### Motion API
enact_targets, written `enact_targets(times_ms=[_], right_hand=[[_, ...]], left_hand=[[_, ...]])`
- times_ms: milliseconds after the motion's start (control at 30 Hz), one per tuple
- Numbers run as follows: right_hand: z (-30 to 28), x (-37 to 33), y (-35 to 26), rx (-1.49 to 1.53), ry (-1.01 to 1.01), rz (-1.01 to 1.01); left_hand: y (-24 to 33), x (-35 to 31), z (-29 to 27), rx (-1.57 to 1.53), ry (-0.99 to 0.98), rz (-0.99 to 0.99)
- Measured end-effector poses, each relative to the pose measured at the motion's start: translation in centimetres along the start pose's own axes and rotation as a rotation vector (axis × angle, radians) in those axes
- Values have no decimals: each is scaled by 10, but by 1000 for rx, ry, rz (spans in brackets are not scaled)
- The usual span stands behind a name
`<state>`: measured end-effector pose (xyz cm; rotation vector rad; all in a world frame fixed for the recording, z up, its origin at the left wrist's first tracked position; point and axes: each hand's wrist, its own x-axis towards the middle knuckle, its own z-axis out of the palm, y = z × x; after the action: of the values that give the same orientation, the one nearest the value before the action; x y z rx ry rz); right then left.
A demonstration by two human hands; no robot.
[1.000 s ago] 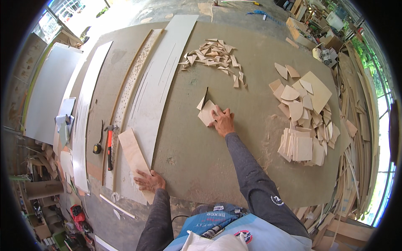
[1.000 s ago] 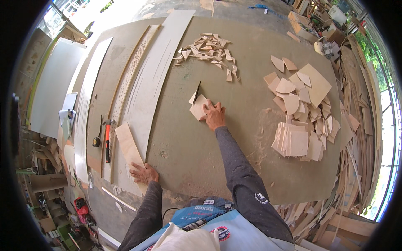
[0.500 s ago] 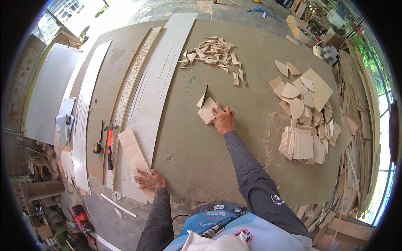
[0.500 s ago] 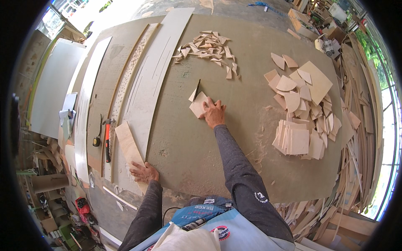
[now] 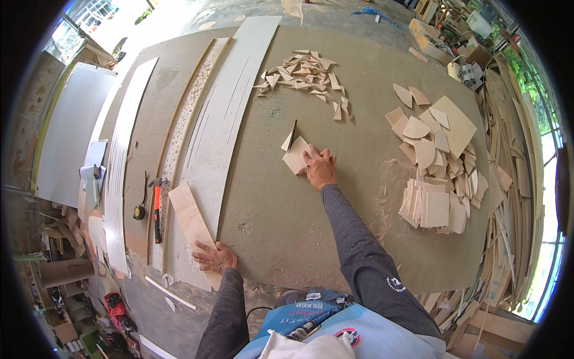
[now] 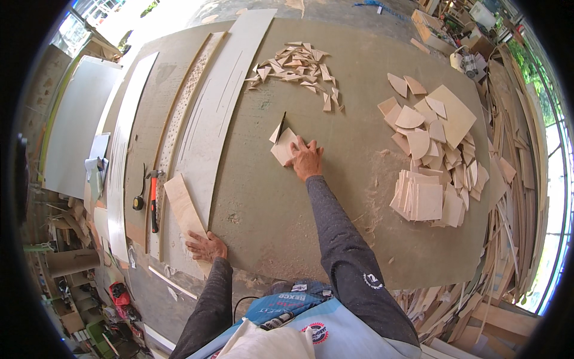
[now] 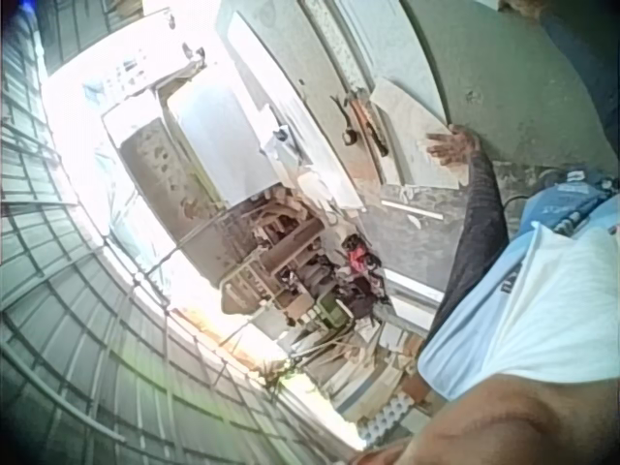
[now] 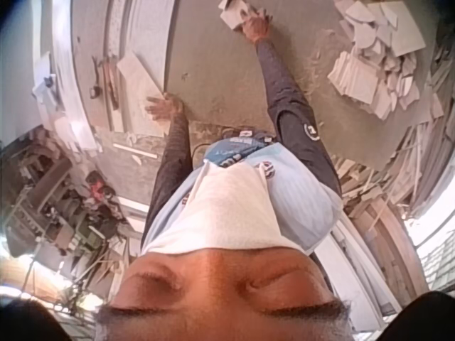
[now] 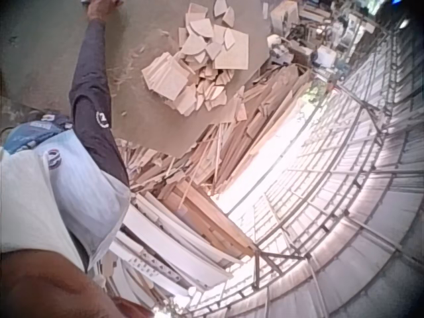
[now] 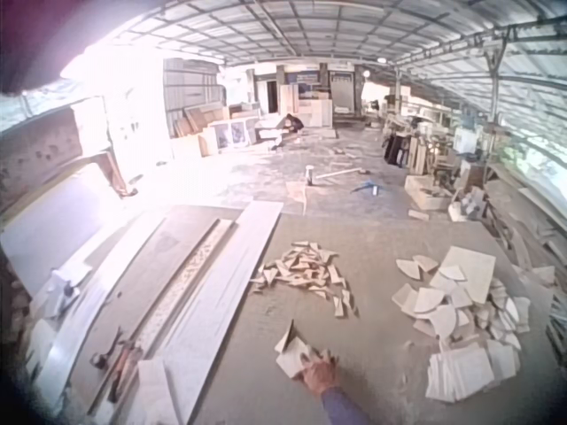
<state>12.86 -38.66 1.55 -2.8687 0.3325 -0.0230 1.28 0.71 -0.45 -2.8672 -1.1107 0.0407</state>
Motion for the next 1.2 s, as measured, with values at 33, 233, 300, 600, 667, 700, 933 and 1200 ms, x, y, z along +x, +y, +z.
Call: enact_targets(times_ms=[33,233,300,600,667,700,933,1200], right_hand=[[0,0,0,5,0,1],[-7,1,-2,18,9,3],[-5,3,-1,9,23,11],[-3,9,1,-18,12,20],[-1,10,3,10,11,22],[0,11,3,23,10,22],[-2,15,3,33,29,16],[-4,20,6,58,43,13]], left_hand=[[0,0,0,-1,5,2],[0,0,-3,5,3,3],[1,0,-2,4,6,6],[1,1,-3,0,-14,-7],[0,1,-1,-6,-19,-8],[0,1,0,-9,-20,-12],[0,2,-4,-47,-70,-24],[1,2,-4,-30,-60,-23]])
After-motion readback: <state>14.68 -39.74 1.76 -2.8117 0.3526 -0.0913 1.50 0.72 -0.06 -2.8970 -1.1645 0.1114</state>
